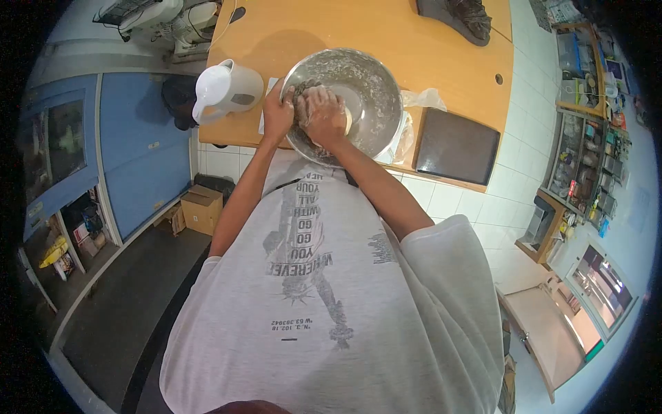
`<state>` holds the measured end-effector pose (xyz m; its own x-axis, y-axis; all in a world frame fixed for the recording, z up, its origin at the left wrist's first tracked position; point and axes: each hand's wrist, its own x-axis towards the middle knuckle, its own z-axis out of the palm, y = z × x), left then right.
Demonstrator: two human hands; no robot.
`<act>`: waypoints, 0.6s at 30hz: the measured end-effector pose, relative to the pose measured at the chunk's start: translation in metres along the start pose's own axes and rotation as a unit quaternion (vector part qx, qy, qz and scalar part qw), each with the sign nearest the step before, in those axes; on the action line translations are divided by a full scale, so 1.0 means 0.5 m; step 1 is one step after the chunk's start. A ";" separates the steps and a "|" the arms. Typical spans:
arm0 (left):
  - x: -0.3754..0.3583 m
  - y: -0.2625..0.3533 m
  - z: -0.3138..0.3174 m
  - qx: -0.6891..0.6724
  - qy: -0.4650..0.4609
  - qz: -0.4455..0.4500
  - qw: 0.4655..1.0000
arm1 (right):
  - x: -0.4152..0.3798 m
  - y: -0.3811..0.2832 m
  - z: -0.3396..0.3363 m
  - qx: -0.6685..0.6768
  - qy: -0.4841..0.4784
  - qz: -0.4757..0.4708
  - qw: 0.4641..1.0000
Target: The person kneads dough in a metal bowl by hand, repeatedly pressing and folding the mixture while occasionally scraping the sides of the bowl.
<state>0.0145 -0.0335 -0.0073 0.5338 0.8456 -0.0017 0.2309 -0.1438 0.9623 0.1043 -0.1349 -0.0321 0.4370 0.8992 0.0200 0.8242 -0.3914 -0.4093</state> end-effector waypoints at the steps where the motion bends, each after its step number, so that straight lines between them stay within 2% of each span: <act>1: 0.006 0.004 -0.001 0.020 -0.013 0.000 1.000 | 0.006 0.012 0.022 0.030 0.008 0.054 0.998; 2: 0.009 0.009 -0.004 0.041 -0.025 -0.002 0.999 | 0.014 0.027 0.041 0.030 0.010 0.053 0.998; 3: 0.010 0.011 -0.007 0.041 -0.024 0.000 0.999 | 0.020 0.056 0.073 0.111 0.015 0.098 0.989; 4: 0.010 0.011 -0.008 0.038 -0.025 0.004 0.999 | 0.027 0.056 0.048 0.191 0.020 0.143 0.971; 5: 0.009 0.012 -0.006 0.034 -0.025 0.006 0.999 | 0.026 0.071 0.014 0.249 -0.049 0.163 0.953; 6: 0.008 0.010 -0.003 0.032 -0.025 0.007 0.999 | 0.021 0.094 0.019 0.247 -0.048 0.163 0.954; 8: 0.013 0.002 -0.002 0.017 -0.022 0.029 0.999 | 0.017 0.144 0.048 0.281 -0.022 0.011 0.959; 9: 0.015 0.000 -0.002 0.017 -0.022 0.029 0.999 | 0.012 0.144 0.015 0.281 -0.022 0.010 0.959; 11: 0.016 -0.005 -0.001 0.047 -0.018 0.048 0.998 | -0.001 0.119 -0.099 0.235 -0.097 -0.049 0.966; 12: 0.016 -0.005 -0.001 0.047 -0.018 0.047 0.998 | -0.005 0.124 -0.118 0.235 -0.099 -0.048 0.966; 14: 0.018 -0.003 -0.001 0.069 -0.012 0.048 0.996 | -0.010 0.134 -0.148 0.286 -0.093 0.024 0.953; 15: 0.018 0.001 -0.001 0.068 -0.014 0.048 0.996 | -0.005 0.131 -0.173 0.330 -0.154 0.096 0.926; 18: 0.021 0.003 0.002 0.029 -0.012 0.040 0.999 | -0.018 0.130 -0.155 0.261 -0.107 0.064 0.957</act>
<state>0.0213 -0.0256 -0.0060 0.5711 0.8180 0.0684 0.2324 -0.2411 0.9423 0.1819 -0.1834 0.0119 0.3933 0.8914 -0.2253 0.4522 -0.4009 -0.7968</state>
